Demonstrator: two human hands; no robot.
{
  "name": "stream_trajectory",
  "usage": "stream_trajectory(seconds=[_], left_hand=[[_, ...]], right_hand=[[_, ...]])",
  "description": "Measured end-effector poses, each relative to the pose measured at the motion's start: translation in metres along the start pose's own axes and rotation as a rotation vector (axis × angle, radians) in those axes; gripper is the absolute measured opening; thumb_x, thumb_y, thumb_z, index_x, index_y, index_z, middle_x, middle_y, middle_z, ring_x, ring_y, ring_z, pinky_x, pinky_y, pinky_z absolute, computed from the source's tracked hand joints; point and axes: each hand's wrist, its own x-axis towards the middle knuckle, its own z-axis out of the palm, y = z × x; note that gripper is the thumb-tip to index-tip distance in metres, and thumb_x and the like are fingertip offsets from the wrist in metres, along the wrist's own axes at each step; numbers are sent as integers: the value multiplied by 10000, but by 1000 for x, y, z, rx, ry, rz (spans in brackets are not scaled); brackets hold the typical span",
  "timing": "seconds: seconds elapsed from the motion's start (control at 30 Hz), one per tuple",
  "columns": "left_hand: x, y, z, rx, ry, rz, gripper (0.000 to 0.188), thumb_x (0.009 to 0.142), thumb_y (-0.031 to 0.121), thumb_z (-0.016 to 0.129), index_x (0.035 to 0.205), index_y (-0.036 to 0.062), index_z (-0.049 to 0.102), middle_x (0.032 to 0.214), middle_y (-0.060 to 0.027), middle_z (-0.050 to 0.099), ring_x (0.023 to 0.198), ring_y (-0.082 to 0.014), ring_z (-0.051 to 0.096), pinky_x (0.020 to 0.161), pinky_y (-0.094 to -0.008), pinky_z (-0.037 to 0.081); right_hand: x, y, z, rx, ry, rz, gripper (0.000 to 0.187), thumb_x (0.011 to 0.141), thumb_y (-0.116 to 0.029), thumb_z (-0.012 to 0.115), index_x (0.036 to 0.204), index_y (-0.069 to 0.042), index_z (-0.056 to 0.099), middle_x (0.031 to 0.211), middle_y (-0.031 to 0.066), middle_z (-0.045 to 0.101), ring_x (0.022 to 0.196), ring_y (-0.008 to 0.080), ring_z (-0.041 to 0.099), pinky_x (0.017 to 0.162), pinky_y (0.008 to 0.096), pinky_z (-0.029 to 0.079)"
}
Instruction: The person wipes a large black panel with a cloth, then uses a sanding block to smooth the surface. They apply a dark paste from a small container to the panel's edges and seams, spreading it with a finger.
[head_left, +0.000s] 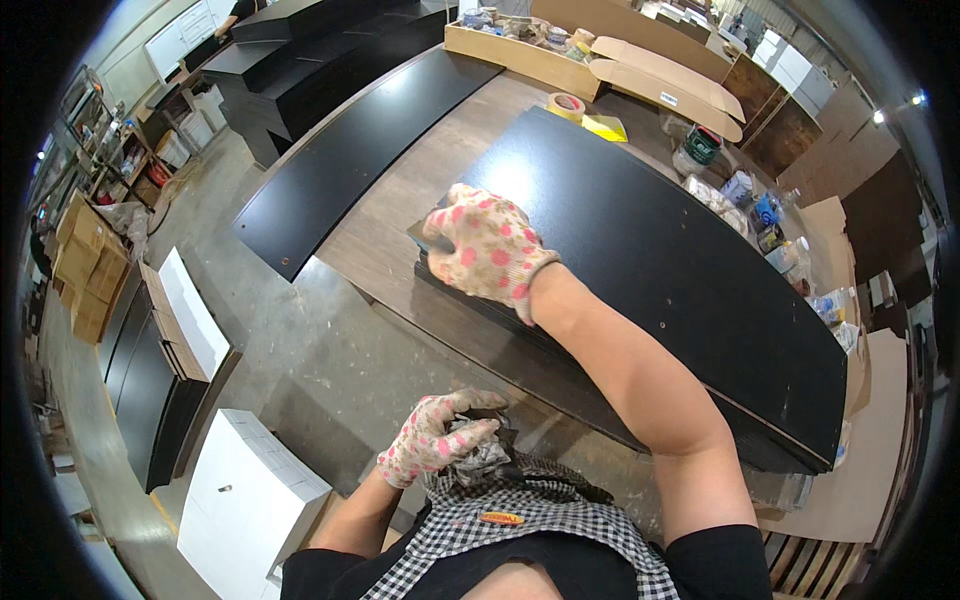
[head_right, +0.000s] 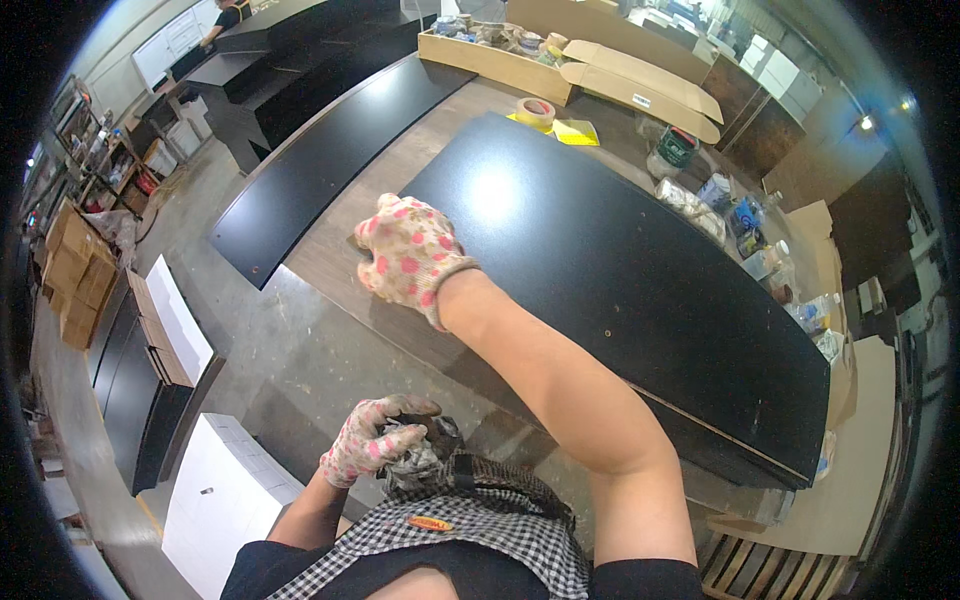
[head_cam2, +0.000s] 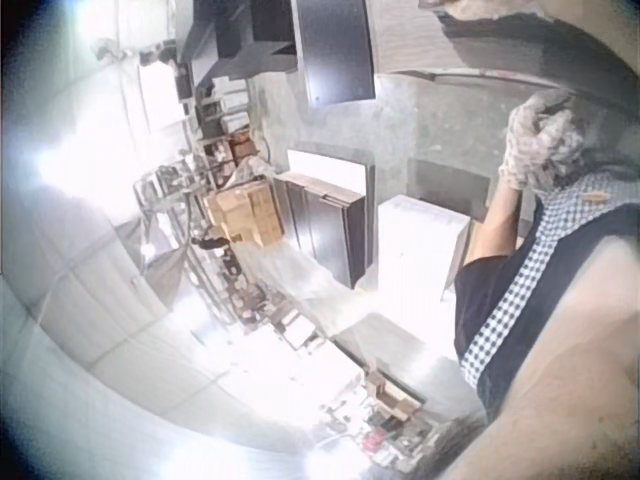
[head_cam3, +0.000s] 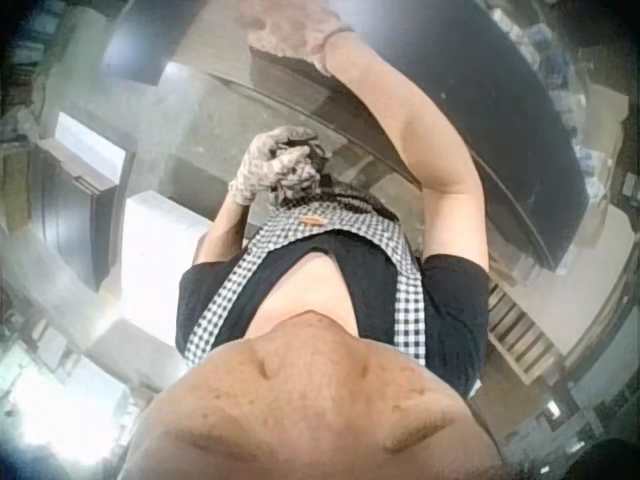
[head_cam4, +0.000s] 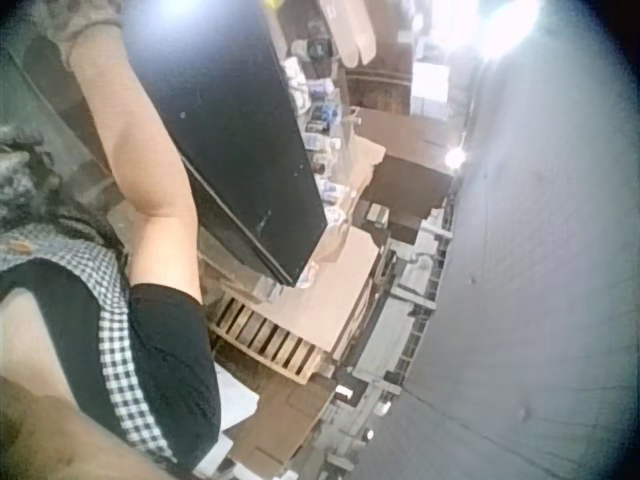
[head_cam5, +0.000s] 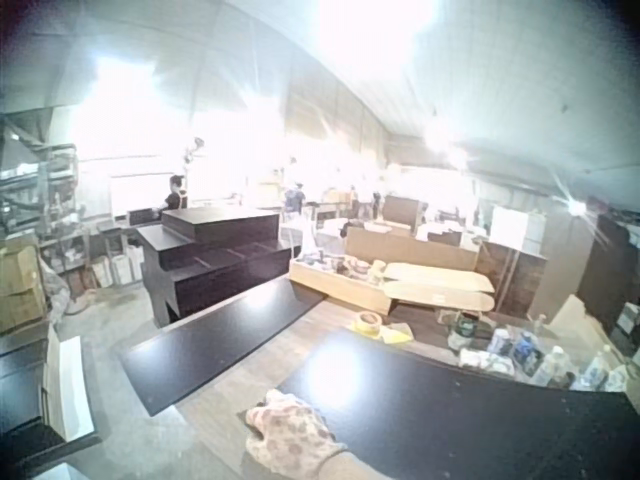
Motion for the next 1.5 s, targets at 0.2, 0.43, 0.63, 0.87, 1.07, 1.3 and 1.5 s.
stream_trajectory(seconds=[0.2,0.43,0.63,0.87,1.07,1.3,1.5], left_hand=[[3,2,14,-153,50,-79,297,869,98,691,1146,-11,691,1049,-144,734,993,-244,704,898,-351,533],[47,73,39,306,638,710,273,1023,239,501,1083,26,661,907,-89,656,846,-169,626,764,-305,529],[123,95,181,1022,197,418,379,937,284,621,1239,55,629,1449,-151,519,1396,-340,425,1159,-500,314],[153,113,404,1358,-522,734,743,860,338,695,1504,105,405,1535,-148,428,1421,-400,380,1199,-563,195],[185,126,654,1207,-747,1362,599,940,233,510,1491,35,386,1517,-167,433,1381,-416,419,1171,-568,276],[186,133,694,1138,-869,1399,585,911,165,508,1477,54,411,1498,-133,463,1399,-374,412,1191,-523,263],[161,121,511,1385,-645,780,526,901,234,638,1407,125,544,1386,-144,574,1347,-409,453,1170,-603,256]], right_hand=[[-118,40,-44,-61,89,-65,237,744,-193,738,955,-86,723,889,157,597,844,325,617,743,440,521],[-374,70,-186,150,312,401,382,724,-45,706,1105,-69,712,971,110,647,790,171,612,633,299,487],[-579,79,-225,282,1010,545,365,797,-66,660,1158,-24,692,1103,84,613,890,126,560,788,265,439],[-744,89,-210,481,1566,642,351,872,-127,669,1192,17,670,1205,113,663,1077,189,625,991,334,471],[-815,69,-191,402,1841,738,355,889,-160,648,1200,11,656,1189,115,655,1020,199,632,844,326,523],[-856,84,-177,334,1833,842,358,910,-159,622,1223,12,640,1241,132,619,1063,207,601,848,345,515],[-841,162,-212,213,1254,683,365,828,-95,741,1187,-56,694,1162,116,631,1050,206,597,889,342,498]])
